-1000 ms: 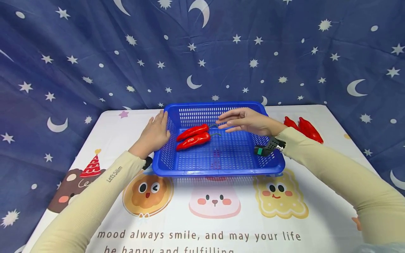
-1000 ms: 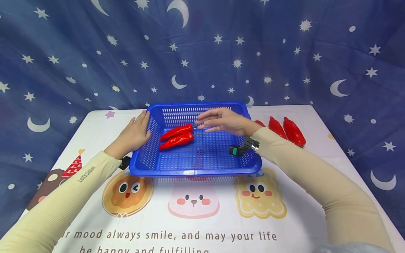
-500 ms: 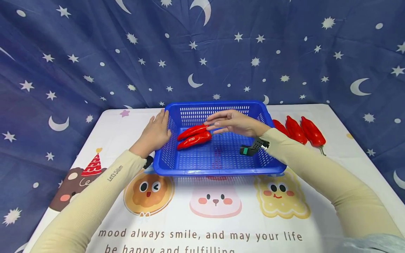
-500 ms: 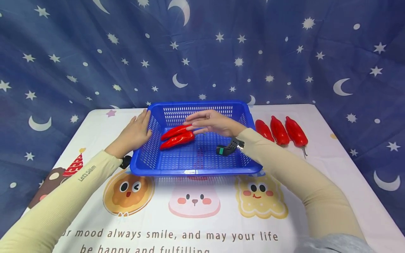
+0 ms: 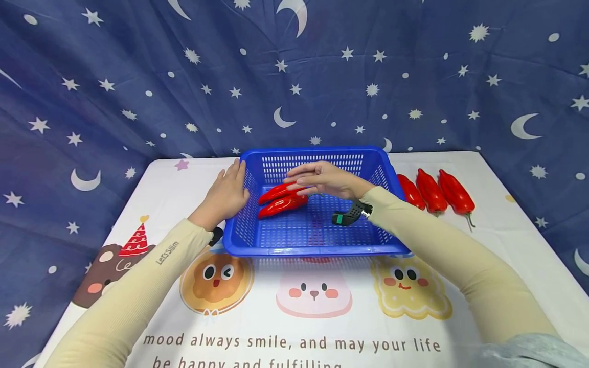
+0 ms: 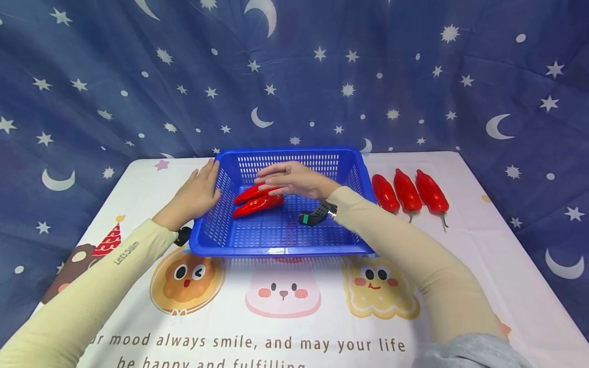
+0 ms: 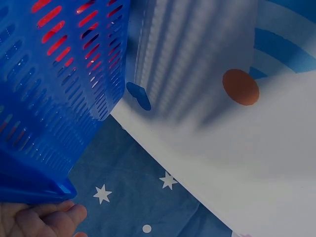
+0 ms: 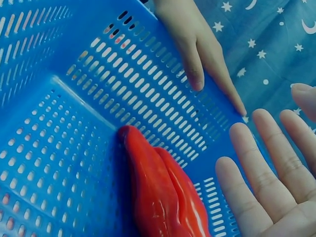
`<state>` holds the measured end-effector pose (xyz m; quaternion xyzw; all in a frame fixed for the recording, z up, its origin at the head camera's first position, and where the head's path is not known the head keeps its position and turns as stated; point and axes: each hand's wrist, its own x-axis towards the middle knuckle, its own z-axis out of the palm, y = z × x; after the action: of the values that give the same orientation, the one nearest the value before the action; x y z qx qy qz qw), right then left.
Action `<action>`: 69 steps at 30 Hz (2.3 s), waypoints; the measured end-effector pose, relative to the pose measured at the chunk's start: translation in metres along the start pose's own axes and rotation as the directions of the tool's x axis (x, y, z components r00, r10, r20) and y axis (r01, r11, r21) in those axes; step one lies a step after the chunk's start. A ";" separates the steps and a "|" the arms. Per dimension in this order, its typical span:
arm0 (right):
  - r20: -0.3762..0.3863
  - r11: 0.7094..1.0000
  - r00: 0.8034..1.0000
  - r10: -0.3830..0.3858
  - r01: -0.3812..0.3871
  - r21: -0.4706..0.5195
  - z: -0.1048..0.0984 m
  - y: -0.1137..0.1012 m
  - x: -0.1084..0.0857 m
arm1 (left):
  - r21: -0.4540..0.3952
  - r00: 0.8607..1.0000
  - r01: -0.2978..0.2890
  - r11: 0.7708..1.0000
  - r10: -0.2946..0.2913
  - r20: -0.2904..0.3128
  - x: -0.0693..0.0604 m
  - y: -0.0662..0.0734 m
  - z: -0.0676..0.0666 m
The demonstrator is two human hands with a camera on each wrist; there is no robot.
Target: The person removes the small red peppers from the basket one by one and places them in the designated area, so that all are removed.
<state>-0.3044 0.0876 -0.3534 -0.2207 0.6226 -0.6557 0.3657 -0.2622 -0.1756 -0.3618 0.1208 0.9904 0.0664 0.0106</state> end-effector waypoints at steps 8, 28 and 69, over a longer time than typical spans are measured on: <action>-0.001 1.000 1.000 0.016 -0.016 0.008 0.002 0.002 0.015 | -0.004 1.000 -0.004 1.000 0.004 0.005 0.000 0.001 -0.002; -0.037 0.997 0.997 0.075 -0.076 -0.026 -0.012 0.013 0.031 | -0.004 1.000 -0.004 1.000 0.004 0.008 -0.001 0.001 0.000; -0.299 0.978 0.946 0.126 -0.169 -0.123 -0.021 0.020 0.035 | -0.024 1.000 -0.003 1.000 0.003 0.004 -0.002 -0.003 -0.005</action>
<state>-0.3384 0.0761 -0.3810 -0.1014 0.7308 -0.6040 0.3013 -0.2612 -0.1794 -0.3574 0.1222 0.9893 0.0781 0.0137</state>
